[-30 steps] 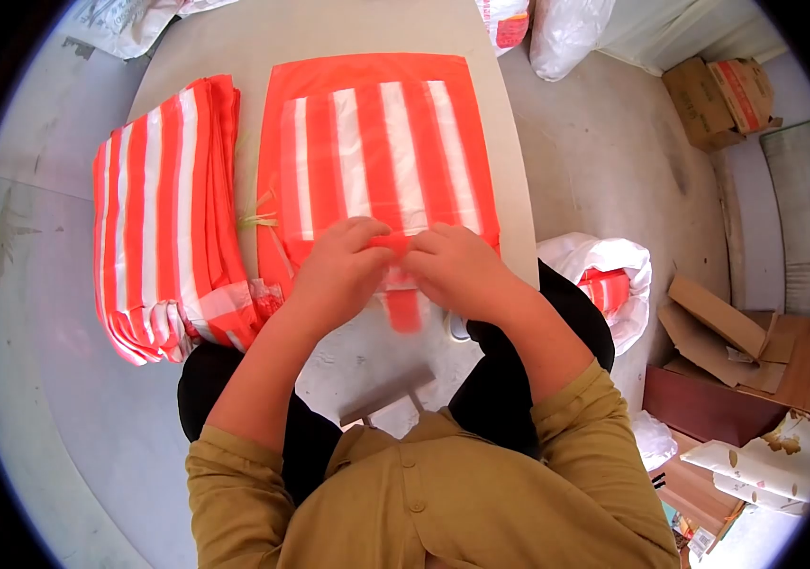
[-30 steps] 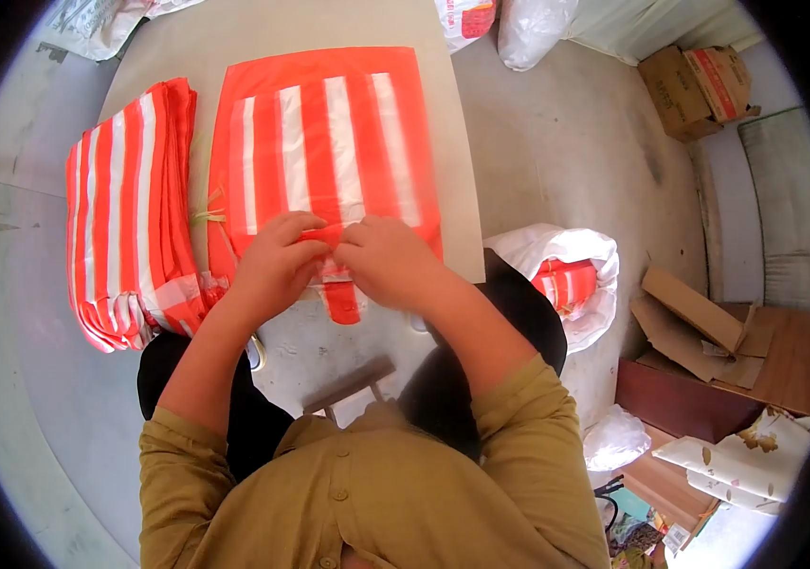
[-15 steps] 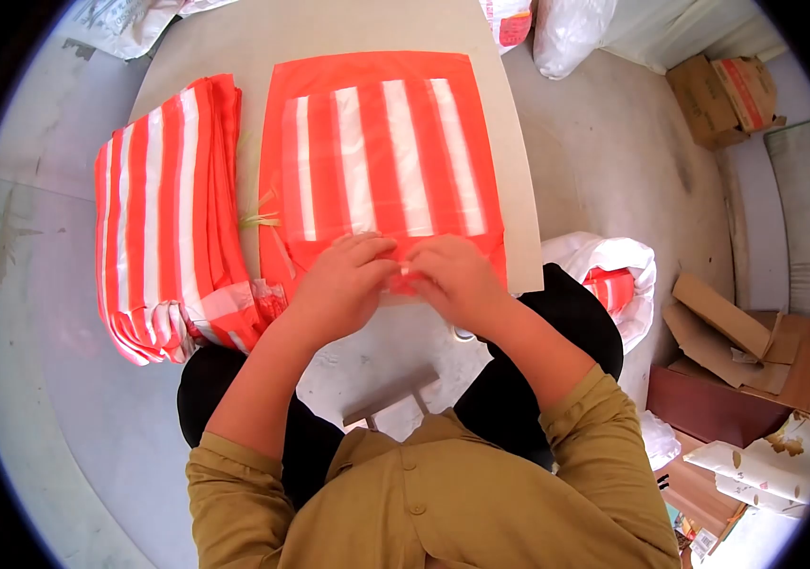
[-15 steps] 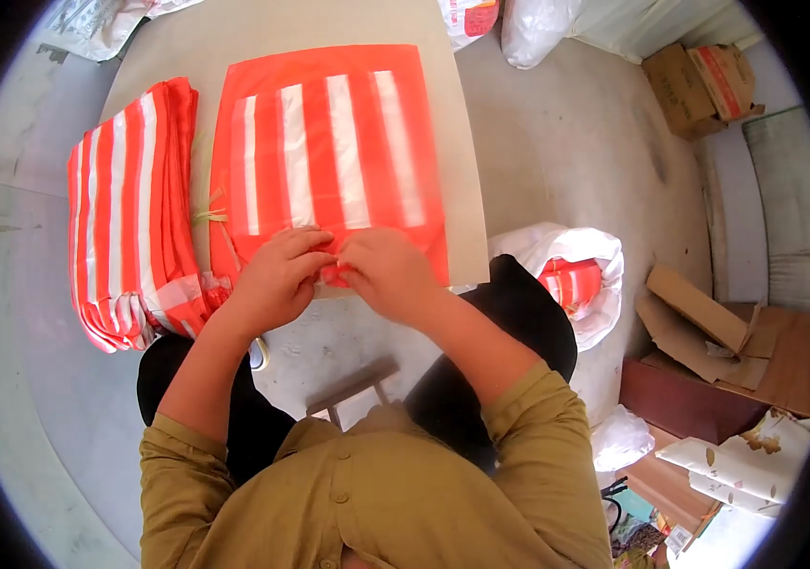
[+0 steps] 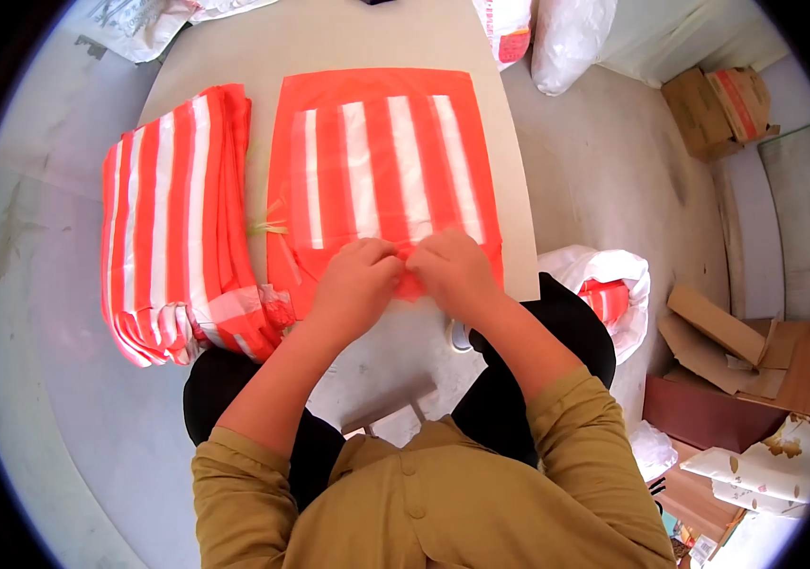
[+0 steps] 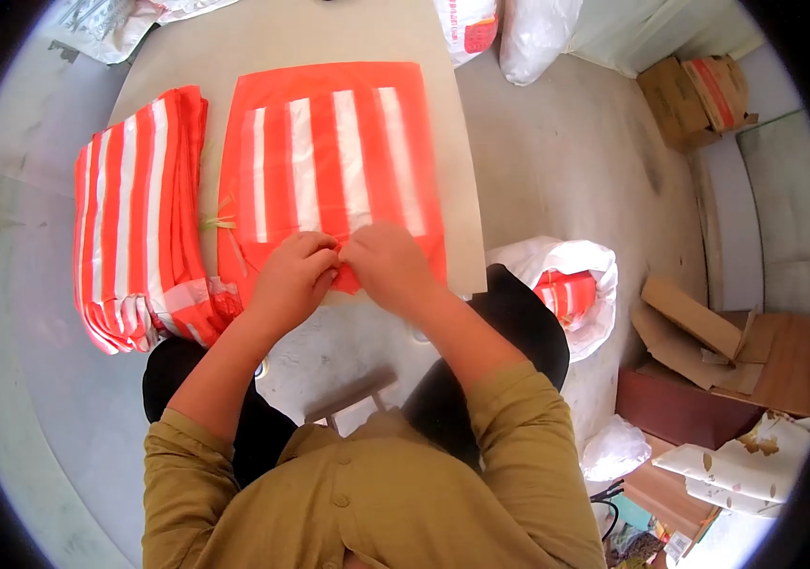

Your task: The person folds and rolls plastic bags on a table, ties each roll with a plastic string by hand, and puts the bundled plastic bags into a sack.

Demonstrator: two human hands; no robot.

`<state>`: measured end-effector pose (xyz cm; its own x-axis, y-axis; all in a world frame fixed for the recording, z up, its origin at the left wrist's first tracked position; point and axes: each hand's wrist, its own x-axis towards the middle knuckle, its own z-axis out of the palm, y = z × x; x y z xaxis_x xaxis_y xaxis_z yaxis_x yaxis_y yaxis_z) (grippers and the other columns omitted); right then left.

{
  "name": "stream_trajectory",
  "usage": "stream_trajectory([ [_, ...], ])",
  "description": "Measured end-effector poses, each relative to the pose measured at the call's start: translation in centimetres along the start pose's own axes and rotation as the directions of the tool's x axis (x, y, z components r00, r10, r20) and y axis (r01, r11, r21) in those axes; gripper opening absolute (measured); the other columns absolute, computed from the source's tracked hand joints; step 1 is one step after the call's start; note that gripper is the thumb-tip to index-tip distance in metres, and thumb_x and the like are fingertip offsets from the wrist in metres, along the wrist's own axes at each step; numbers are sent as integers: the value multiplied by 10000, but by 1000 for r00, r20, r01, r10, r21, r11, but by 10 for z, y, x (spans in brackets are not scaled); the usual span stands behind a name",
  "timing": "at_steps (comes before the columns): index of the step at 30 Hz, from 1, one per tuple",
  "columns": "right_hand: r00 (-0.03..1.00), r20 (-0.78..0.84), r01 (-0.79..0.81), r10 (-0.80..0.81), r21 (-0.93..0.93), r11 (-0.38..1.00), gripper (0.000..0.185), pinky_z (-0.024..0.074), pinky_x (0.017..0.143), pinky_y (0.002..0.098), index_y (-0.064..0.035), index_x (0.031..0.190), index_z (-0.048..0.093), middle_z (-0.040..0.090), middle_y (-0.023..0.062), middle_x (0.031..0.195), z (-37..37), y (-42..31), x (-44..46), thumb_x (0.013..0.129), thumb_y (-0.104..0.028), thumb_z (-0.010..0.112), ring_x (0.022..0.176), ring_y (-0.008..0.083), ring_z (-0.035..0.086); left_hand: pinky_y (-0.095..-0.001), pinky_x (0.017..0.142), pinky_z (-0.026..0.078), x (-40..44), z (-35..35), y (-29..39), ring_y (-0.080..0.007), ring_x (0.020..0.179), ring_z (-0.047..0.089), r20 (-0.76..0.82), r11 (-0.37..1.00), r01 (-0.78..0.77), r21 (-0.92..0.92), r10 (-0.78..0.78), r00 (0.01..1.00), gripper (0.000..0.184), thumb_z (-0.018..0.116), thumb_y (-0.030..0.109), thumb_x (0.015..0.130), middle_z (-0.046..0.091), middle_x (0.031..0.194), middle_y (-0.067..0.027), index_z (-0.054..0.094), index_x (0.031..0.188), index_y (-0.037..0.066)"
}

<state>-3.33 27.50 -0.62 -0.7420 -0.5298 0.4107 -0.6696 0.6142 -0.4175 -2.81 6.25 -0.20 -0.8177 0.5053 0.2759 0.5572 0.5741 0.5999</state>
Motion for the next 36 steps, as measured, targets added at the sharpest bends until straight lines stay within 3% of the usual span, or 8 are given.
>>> stream_trajectory([
  [5, 950, 299, 96, -91, 0, 995, 368, 524, 964, 397, -55, 1120, 676, 661, 70, 1211, -36, -15, 0, 759, -44, 743, 1163, 269, 616, -444, 962, 517, -4, -8, -1, -332, 1133, 616, 27, 998, -51, 35, 50, 998, 329, 754, 81, 783, 658, 1177, -127, 678, 1101, 48],
  [11, 951, 301, 103, -75, -77, 992, 406, 511, 1037, 397, -56, 1225, 678, 649, 76, 1356, -39, 3, -5, 820, -26, 701, 1296, 265, 576, -459, 1041, 494, -5, -25, 2, -360, 1254, 568, 133, 989, -93, 116, 77, 988, 492, 764, 53, 747, 623, 1303, -151, 658, 1227, 52],
  [19, 959, 284, 13, -9, -14, 1000, 420, 550, 970, 402, -73, 1250, 679, 684, 92, 1286, -44, 7, 4, 837, 3, 673, 1200, 302, 633, -442, 1046, 506, -6, -15, -10, -351, 1222, 601, 82, 976, -87, 202, 71, 994, 411, 655, -8, 806, 671, 1265, -142, 693, 1212, 37],
  [23, 945, 307, -135, 111, 59, 989, 388, 558, 916, 407, -115, 1246, 699, 713, 115, 1177, -54, 12, 1, 874, -12, 659, 1118, 317, 660, -440, 1004, 518, -3, -29, -2, -346, 1174, 623, 129, 999, -3, 39, -2, 992, 369, 636, -9, 839, 695, 1213, -146, 699, 1200, 32],
  [28, 723, 646, -464, 244, 193, 864, 301, 538, 827, 389, -93, 1232, 701, 717, 145, 1048, -82, 4, 9, 944, -47, 627, 954, 308, 677, -425, 991, 520, -13, -51, 8, -348, 1158, 632, 304, 983, 105, -151, -55, 951, 371, 639, 0, 865, 690, 1234, -154, 676, 1235, 5],
  [31, 724, 632, -521, 276, 239, 820, 265, 527, 795, 375, -60, 1218, 694, 709, 148, 987, -77, 11, 8, 971, -67, 596, 908, 279, 675, -396, 948, 544, -15, -68, 18, -320, 1113, 660, 356, 932, 295, -211, -208, 911, 375, 690, 25, 859, 690, 1212, -152, 678, 1234, 8],
  [34, 736, 584, -565, 342, 252, 786, 257, 524, 788, 360, -39, 1212, 687, 712, 152, 975, -65, 26, 11, 986, -97, 578, 902, 251, 679, -413, 778, 542, -25, -63, 1, -318, 888, 675, 160, 900, 359, -246, -327, 931, 269, 746, 102, 842, 700, 1002, -144, 685, 1086, 5],
  [36, 695, 592, -627, 409, 219, 748, 274, 526, 819, 371, -38, 1220, 683, 714, 169, 1029, -64, 28, 19, 986, -121, 565, 943, 282, 681, -413, 731, 519, -24, -68, -6, -324, 834, 662, 162, 874, 477, -92, -460, 873, 211, 742, 105, 853, 678, 924, -163, 665, 1017, -3],
])
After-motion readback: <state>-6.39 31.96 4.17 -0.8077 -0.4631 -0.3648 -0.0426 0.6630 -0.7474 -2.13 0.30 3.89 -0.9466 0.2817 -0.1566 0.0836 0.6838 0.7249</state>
